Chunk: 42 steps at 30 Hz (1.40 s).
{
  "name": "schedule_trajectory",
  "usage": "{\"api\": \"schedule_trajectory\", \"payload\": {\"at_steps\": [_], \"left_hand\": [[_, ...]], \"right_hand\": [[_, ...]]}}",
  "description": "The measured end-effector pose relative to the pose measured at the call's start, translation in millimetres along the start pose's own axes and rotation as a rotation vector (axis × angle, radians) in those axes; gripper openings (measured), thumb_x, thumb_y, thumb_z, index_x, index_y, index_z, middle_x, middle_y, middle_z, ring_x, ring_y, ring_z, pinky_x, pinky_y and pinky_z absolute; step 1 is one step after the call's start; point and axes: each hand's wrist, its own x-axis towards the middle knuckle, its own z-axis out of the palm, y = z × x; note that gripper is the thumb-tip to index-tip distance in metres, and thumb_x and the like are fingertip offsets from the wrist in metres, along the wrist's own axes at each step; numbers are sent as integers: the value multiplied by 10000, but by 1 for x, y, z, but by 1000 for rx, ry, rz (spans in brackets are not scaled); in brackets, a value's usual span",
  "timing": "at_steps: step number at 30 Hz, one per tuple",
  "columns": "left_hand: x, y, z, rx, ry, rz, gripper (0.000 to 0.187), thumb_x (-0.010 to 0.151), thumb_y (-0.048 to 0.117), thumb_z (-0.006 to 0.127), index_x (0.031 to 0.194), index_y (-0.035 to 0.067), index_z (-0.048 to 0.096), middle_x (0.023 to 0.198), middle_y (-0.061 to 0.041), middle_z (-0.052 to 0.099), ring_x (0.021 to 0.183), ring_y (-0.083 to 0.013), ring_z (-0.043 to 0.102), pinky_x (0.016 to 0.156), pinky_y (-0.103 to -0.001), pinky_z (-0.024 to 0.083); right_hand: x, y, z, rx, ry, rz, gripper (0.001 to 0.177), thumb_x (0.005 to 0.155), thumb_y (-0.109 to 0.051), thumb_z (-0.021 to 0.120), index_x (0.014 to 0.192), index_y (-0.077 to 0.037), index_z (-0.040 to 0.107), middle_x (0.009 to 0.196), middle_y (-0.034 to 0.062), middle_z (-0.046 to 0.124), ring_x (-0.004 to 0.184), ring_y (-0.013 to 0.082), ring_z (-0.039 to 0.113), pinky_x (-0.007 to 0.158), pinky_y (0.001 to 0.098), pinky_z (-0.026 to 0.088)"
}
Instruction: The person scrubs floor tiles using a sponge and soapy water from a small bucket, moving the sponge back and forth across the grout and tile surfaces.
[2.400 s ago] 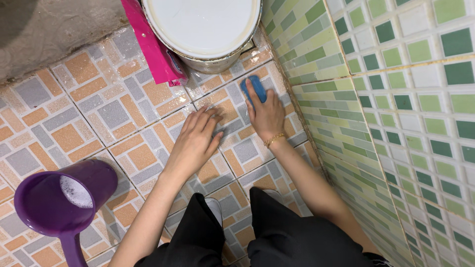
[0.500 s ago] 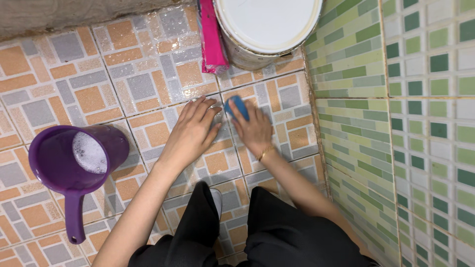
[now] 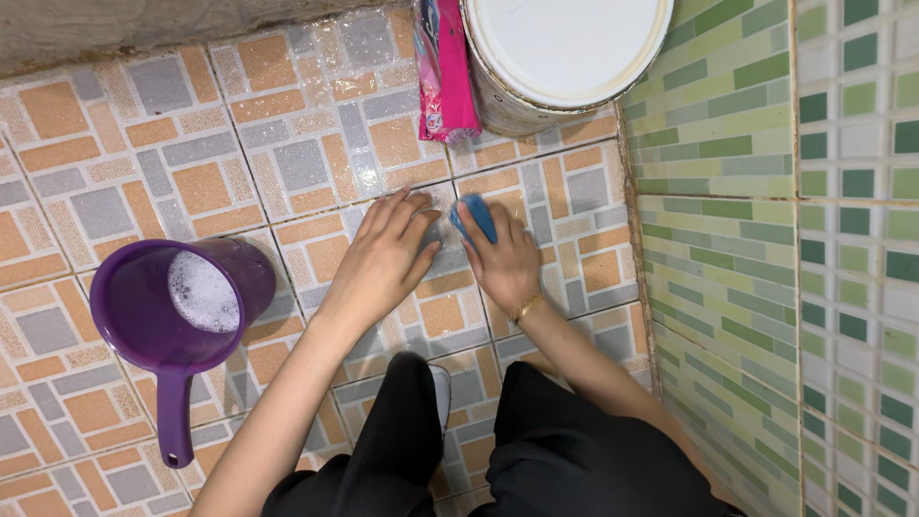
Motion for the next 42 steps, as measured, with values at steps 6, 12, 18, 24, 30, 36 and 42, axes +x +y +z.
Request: {"api": "schedule_trajectory", "payload": {"at_steps": [6, 12, 18, 24, 30, 36, 42], "left_hand": [[1, -2, 1, 2, -23, 7, 382, 936, 191, 673, 1262, 4, 603, 1392, -188, 549, 1414, -389, 438, 1198, -524, 328], [2, -4, 6, -10, -32, 0, 371, 944, 209, 660, 1252, 10, 607, 1402, -190, 549, 1414, -391, 433, 1200, -527, 318], [3, 0, 9, 4, -32, 32, 372, 951, 212, 655, 1258, 8, 607, 1403, -198, 550, 1416, -395, 426, 1199, -528, 315], [1, 5, 7, 22, -28, 50, 377, 954, 209, 651, 1272, 11, 603, 1418, -195, 544, 1421, -401, 422, 1193, -524, 318], [0, 11, 10, 16, -11, 61, 365, 953, 195, 670, 1253, -3, 604, 1418, -197, 547, 1418, -415, 437, 1200, -517, 337], [-2, 25, 19, 18, -27, 52, 359, 952, 202, 676, 1246, 7, 618, 1402, -196, 554, 1403, -421, 438, 1198, -534, 328], [-4, 35, 20, 38, -41, 55, 380, 942, 209, 677, 1259, 8, 616, 1399, -203, 555, 1407, -422, 433, 1187, -542, 324]], "right_hand": [[45, 8, 10, 49, 14, 10, 590, 1004, -298, 686, 1555, -258, 479, 1342, 152, 567, 998, 306, 604, 830, 425, 517], [-14, -1, 3, 47, 32, -11, 624, 975, -305, 703, 1551, -265, 467, 1332, 175, 562, 978, 317, 627, 787, 417, 529], [-4, 35, 21, -28, -16, 49, 651, 985, -301, 722, 1565, -310, 427, 1323, 185, 573, 896, 307, 623, 723, 413, 525], [9, 48, 9, -1, 22, 93, 706, 991, -308, 722, 1604, -315, 371, 1313, 178, 567, 975, 319, 636, 793, 435, 542], [-50, 9, -1, 45, -77, -60, 722, 957, -284, 723, 1586, -330, 373, 1308, 183, 595, 918, 302, 630, 769, 423, 546], [-29, 46, 3, 13, -59, 39, 673, 998, -312, 720, 1584, -321, 389, 1299, 194, 593, 907, 294, 631, 722, 414, 531], [-29, 42, -3, -8, 29, 33, 630, 960, -297, 740, 1537, -307, 487, 1270, 151, 605, 878, 285, 631, 684, 404, 535]]}}
